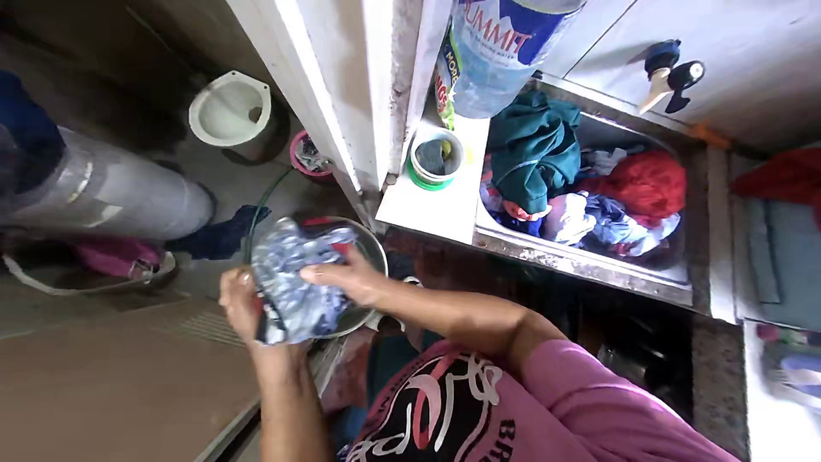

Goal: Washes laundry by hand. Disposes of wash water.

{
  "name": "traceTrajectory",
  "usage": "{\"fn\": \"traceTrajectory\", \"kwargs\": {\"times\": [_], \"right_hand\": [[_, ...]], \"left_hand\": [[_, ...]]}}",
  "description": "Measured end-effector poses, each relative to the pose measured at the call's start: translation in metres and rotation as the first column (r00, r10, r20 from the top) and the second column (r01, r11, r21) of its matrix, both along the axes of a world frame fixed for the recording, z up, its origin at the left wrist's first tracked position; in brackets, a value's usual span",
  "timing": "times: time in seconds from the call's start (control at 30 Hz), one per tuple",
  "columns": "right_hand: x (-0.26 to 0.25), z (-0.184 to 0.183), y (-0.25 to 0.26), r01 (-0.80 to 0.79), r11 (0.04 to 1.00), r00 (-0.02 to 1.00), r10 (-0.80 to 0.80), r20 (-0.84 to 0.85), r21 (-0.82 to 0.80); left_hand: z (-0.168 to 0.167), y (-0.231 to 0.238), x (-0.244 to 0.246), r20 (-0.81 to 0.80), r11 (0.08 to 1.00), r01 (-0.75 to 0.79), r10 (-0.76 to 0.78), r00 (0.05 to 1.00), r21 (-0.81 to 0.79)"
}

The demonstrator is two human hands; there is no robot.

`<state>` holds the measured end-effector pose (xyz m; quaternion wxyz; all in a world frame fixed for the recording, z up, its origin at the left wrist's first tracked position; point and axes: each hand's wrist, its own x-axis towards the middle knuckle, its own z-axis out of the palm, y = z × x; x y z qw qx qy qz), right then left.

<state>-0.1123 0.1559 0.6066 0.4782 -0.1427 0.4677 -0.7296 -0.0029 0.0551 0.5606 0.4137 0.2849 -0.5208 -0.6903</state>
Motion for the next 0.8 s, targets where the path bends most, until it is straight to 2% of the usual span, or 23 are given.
{"fn": "traceTrajectory", "kwargs": {"times": [0.13,0.2,0.23,0.27,0.3,0.33,0.37,0.4,0.43,0.5,0.53,0.57,0.6,0.67,0.7,0.73,0.77,0.8], "right_hand": [[-0.059,0.039,0.1,0.208,0.974,0.964,-0.22,-0.148,-0.095],[-0.089,0.053,0.148,0.349,0.904,0.878,-0.407,-0.251,-0.245],[-0.104,0.059,0.17,0.437,0.852,0.773,-0.52,-0.363,-0.288],[-0.119,0.065,0.188,0.565,0.772,0.618,-0.63,-0.47,-0.292],[-0.136,0.07,0.207,0.685,0.675,0.463,-0.694,-0.551,-0.274],[-0.157,0.071,0.224,0.762,0.604,0.37,-0.702,-0.609,-0.233],[-0.181,0.066,0.241,0.809,0.559,0.329,-0.687,-0.648,-0.181],[-0.203,0.054,0.258,0.842,0.521,0.294,-0.658,-0.694,-0.137],[-0.224,0.039,0.273,0.859,0.506,0.278,-0.591,-0.758,-0.08],[-0.256,0.004,0.294,0.851,0.51,0.315,-0.314,-0.896,0.121],[-0.26,-0.01,0.299,0.836,0.48,0.354,-0.1,-0.93,0.266],[-0.257,-0.019,0.297,0.837,0.396,0.374,0.09,-0.923,0.378],[-0.25,-0.022,0.29,0.851,0.373,0.322,0.181,-0.929,0.368],[-0.225,-0.021,0.266,0.869,0.469,0.074,0.193,-0.978,0.158],[-0.207,-0.018,0.25,0.821,0.57,-0.053,0.131,-0.99,0.032],[-0.189,-0.014,0.231,0.716,0.695,-0.133,0.039,-0.99,-0.069],[-0.172,-0.011,0.209,0.569,0.812,-0.151,-0.053,-0.987,-0.13],[-0.155,-0.009,0.185,0.414,0.901,-0.099,-0.096,-0.99,-0.129]], "left_hand": [[0.058,0.072,-0.087,-0.123,0.972,0.236,-0.233,0.965,0.013],[0.074,0.114,-0.143,-0.263,0.919,0.392,-0.367,0.892,0.048],[0.081,0.135,-0.174,-0.344,0.892,0.45,-0.409,0.845,0.044],[0.085,0.154,-0.206,-0.385,0.864,0.504,-0.46,0.8,0.015],[0.084,0.17,-0.235,-0.376,0.844,0.532,-0.514,0.771,-0.062],[0.08,0.182,-0.258,-0.281,0.822,0.547,-0.569,0.773,-0.16],[0.076,0.188,-0.274,-0.093,0.795,0.552,-0.587,0.804,-0.253],[0.071,0.191,-0.281,0.143,0.743,0.601,-0.587,0.797,-0.295],[0.062,0.192,-0.286,0.301,0.712,0.633,-0.558,0.773,-0.304],[0.046,0.184,-0.274,0.389,0.633,0.728,-0.621,0.68,-0.262],[0.036,0.175,-0.26,0.371,0.577,0.777,-0.684,0.628,-0.252],[0.026,0.164,-0.24,0.355,0.51,0.825,-0.745,0.565,-0.244],[0.016,0.151,-0.218,0.342,0.451,0.865,-0.795,0.502,-0.22],[-0.006,0.119,-0.169,0.341,0.357,0.932,-0.869,0.358,-0.069],[-0.021,0.103,-0.142,0.35,0.344,0.939,-0.882,0.314,0.024],[-0.039,0.088,-0.113,0.365,0.367,0.923,-0.881,0.303,0.119],[-0.06,0.073,-0.086,0.395,0.422,0.884,-0.86,0.321,0.199],[-0.082,0.059,-0.059,0.445,0.497,0.828,-0.823,0.354,0.26]]}}
